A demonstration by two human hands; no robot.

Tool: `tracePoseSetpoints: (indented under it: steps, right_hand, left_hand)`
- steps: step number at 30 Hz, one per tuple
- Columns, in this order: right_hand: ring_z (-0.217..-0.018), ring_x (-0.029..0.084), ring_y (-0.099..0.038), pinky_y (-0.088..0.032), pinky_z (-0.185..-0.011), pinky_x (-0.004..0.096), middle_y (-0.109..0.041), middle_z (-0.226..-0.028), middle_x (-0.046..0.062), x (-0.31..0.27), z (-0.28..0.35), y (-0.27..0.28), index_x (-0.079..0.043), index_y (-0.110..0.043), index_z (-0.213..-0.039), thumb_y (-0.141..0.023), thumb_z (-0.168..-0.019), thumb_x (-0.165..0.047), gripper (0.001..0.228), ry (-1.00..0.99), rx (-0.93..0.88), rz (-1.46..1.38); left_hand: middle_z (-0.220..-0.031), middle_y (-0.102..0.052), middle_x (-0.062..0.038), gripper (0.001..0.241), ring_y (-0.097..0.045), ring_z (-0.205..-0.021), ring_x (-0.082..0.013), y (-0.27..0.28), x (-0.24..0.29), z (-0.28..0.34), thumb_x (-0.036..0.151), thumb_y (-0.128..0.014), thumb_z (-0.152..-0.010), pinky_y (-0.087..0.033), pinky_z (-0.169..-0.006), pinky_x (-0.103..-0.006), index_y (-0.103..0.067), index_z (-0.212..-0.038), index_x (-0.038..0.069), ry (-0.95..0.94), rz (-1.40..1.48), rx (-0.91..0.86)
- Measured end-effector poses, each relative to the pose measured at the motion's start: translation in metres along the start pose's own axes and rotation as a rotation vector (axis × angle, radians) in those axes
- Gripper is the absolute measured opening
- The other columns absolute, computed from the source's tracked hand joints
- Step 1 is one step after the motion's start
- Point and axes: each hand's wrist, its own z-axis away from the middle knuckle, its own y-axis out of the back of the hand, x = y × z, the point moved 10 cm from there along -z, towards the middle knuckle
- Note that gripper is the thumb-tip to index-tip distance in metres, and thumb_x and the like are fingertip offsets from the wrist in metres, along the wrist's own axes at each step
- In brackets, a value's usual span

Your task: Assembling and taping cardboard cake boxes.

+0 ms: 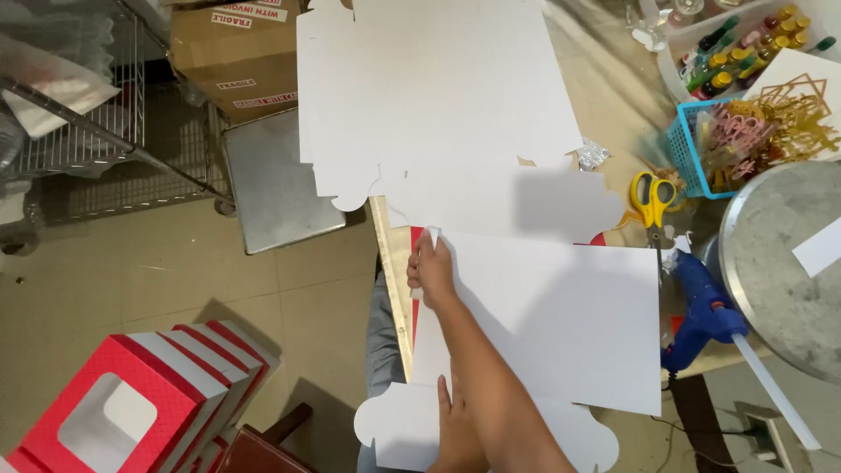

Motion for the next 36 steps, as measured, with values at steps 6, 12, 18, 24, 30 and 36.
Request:
tracePoseSetpoints:
  steps: [6,12,18,24,30,36]
  right_hand:
    - [-0.046,0.011,-0.034,-0.026,-0.040,0.029,-0.039,-0.062,0.000,-0.032,-0.023,-0.005,-0.012,-0.044,-0.088,-0.045,-0.107,-0.044,0.037,0.038,0.009,0.049]
    - [-0.045,0.012,-0.034,-0.026,-0.039,0.031,-0.040,-0.062,0.001,-0.014,0.009,0.013,-0.011,-0.048,-0.092,-0.048,-0.106,-0.042,0.034,0.026,-0.012,0.155]
    - [-0.045,0.012,-0.034,-0.027,-0.040,0.028,-0.039,-0.061,0.001,0.032,0.077,0.062,-0.011,-0.047,-0.093,-0.049,-0.104,-0.046,0.036,-0.077,0.011,0.117]
    - [-0.045,0.018,-0.042,-0.034,-0.040,0.034,-0.047,-0.062,0.006,0.029,0.086,0.110,-0.008,-0.050,-0.096,-0.054,-0.103,-0.039,0.033,-0.036,0.106,0.152]
    - [-0.046,0.013,-0.042,-0.033,-0.040,0.029,-0.046,-0.063,0.002,-0.060,0.164,0.217,-0.014,-0.051,-0.095,-0.051,-0.104,-0.042,0.029,0.336,0.130,-0.162]
    - [-0.044,0.011,-0.042,-0.032,-0.037,0.030,-0.044,-0.060,-0.002,-0.023,0.280,0.361,-0.012,-0.050,-0.095,-0.062,-0.101,-0.029,0.021,0.391,0.433,0.015]
  left_hand:
    - [-0.161,-0.013,-0.032,0.081,0.011,-0.147,-0.0563,0.011,0.005,-0.012,0.039,-0.057,-0.094,0.006,-0.109,-0.0722,-0.027,-0.156,-0.004,-0.006,0.069,-0.040]
    - [-0.167,-0.010,-0.029,0.074,0.015,-0.150,-0.0563,0.019,0.006,-0.005,0.029,-0.057,-0.094,0.009,-0.114,-0.0723,-0.031,-0.155,-0.003,0.053,0.101,-0.188]
    - [-0.166,-0.010,-0.026,0.077,0.015,-0.150,-0.0544,0.022,0.008,-0.005,0.032,-0.058,-0.093,0.008,-0.116,-0.0699,-0.028,-0.157,-0.001,0.085,0.092,-0.184]
    - [-0.167,-0.006,-0.025,0.089,0.006,-0.152,-0.0517,0.031,0.011,-0.003,0.048,-0.058,-0.096,0.002,-0.119,-0.0668,-0.020,-0.157,-0.003,0.098,-0.009,-0.159]
    - [-0.166,-0.011,-0.025,0.077,-0.006,-0.154,-0.0427,0.095,0.054,0.025,0.042,-0.059,-0.093,-0.005,-0.117,-0.0636,-0.031,-0.160,0.018,-0.131,-0.072,0.347]
    - [-0.173,-0.013,-0.016,0.072,-0.009,-0.158,-0.0351,0.062,0.097,0.030,0.036,-0.053,-0.099,-0.008,-0.122,-0.0575,-0.028,-0.164,0.017,-0.423,-0.088,0.150]
